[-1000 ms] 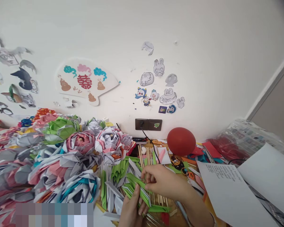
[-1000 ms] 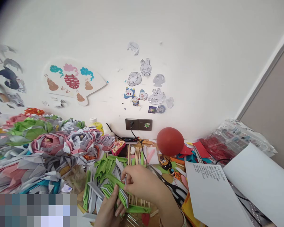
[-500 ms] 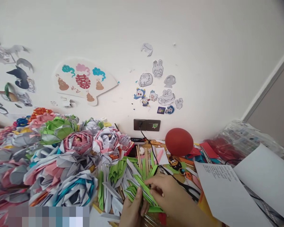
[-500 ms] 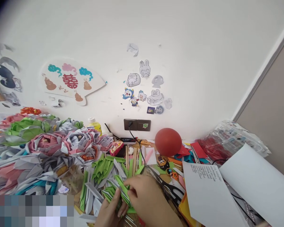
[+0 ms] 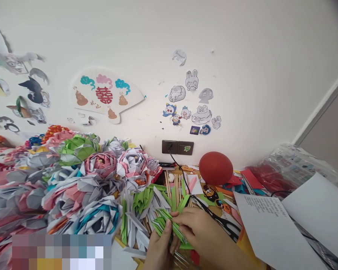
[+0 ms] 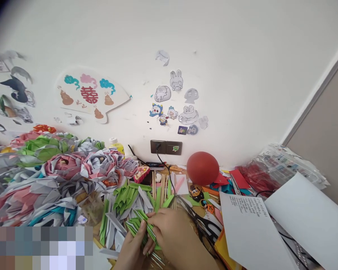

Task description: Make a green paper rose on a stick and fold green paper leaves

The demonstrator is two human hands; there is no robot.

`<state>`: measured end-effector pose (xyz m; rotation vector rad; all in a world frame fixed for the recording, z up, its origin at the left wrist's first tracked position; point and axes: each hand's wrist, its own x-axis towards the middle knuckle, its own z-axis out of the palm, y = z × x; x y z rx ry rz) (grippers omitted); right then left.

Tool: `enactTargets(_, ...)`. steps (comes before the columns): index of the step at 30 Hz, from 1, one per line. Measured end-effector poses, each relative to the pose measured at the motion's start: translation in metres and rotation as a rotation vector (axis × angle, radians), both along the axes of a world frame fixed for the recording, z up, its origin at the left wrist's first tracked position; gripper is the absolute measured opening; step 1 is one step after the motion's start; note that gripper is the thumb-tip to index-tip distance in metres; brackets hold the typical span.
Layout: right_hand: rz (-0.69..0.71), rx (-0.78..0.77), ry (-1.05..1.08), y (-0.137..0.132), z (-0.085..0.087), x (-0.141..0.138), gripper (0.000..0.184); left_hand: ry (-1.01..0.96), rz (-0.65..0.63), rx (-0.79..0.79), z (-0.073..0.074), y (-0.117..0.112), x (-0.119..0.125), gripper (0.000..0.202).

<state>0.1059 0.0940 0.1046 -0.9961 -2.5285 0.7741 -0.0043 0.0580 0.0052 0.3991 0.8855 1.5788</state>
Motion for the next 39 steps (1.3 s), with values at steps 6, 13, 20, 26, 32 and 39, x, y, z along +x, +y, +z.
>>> enactTargets(6,-0.022,0.026,-0.028,0.002,-0.005,-0.001,0.029,0.027,-0.046,0.046,-0.008,0.001,0.003,0.052)
enactTargets(13,0.016,-0.031,-0.004,0.003,-0.001,0.005,0.027,-0.012,-0.048,-0.007,-0.002,-0.001,0.001,0.052)
enactTargets(20,0.111,-0.149,-0.056,0.006,0.010,0.022,0.085,-0.093,-0.084,-0.098,0.011,-0.002,-0.003,0.050)
enactTargets(26,0.221,-0.184,-0.102,0.014,-0.005,0.022,0.099,-0.098,-0.163,-0.069,0.010,-0.006,0.002,0.052)
enactTargets(32,0.198,-0.177,-0.090,0.012,-0.004,0.018,0.094,-0.041,-0.218,-0.032,-0.004,-0.004,0.003,0.049)
enactTargets(39,0.195,-0.150,-0.117,0.009,-0.002,0.017,0.095,-0.045,-0.148,-0.089,0.004,-0.007,0.001,0.047)
